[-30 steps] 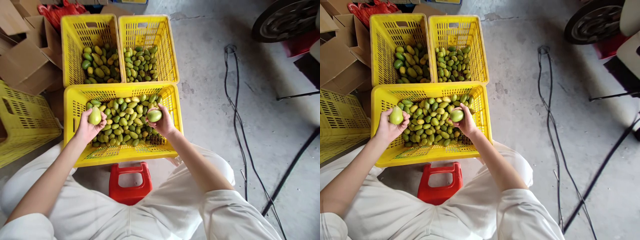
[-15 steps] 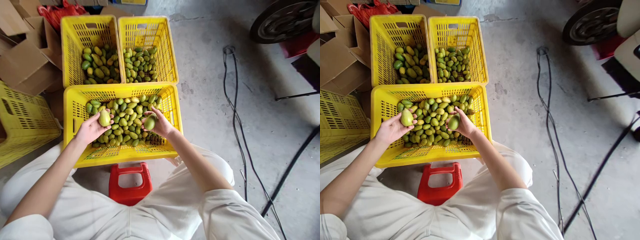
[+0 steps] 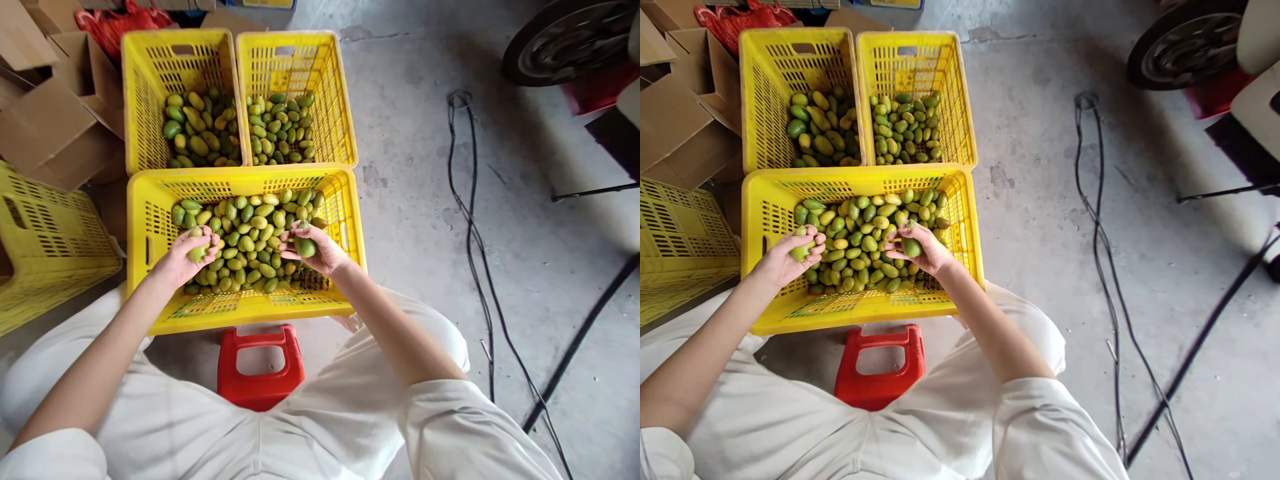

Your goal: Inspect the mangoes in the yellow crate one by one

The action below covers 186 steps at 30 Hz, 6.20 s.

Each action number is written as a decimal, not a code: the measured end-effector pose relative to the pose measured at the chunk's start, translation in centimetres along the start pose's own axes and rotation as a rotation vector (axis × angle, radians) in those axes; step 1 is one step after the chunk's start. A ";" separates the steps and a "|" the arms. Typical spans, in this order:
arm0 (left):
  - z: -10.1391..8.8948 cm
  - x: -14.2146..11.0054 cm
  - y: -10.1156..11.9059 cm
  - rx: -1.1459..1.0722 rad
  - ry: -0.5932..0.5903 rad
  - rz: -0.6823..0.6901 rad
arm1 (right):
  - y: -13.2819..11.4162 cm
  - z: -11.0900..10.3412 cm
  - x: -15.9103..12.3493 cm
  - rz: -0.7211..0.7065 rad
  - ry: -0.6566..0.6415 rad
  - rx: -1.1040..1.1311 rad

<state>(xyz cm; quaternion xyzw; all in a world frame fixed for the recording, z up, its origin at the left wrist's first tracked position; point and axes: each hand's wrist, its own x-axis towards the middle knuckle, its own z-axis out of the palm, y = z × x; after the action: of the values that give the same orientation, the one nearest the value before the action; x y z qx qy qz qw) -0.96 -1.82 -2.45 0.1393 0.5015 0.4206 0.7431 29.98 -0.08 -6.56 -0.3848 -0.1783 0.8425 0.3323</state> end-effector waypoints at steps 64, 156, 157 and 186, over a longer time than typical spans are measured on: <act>-0.2 -0.4 -0.3 -0.036 -0.159 -0.007 | 1.3 1.1 -0.3 -0.120 0.039 -0.007; 0.7 -0.7 0.2 -0.168 0.007 0.020 | -0.8 0.6 -0.4 -0.141 0.164 0.087; 0.6 -0.7 0.2 -0.159 -0.027 0.017 | -0.9 0.8 -0.4 -0.133 0.148 0.096; -0.5 -0.3 -0.7 0.004 -0.289 -0.059 | -0.2 0.5 0.0 -0.141 0.125 0.088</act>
<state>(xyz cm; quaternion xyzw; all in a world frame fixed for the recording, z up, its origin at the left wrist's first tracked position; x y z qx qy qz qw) -1.12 -2.55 -2.95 0.1852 0.3939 0.3730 0.8194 29.70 0.10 -6.14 -0.4080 -0.1468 0.7985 0.4177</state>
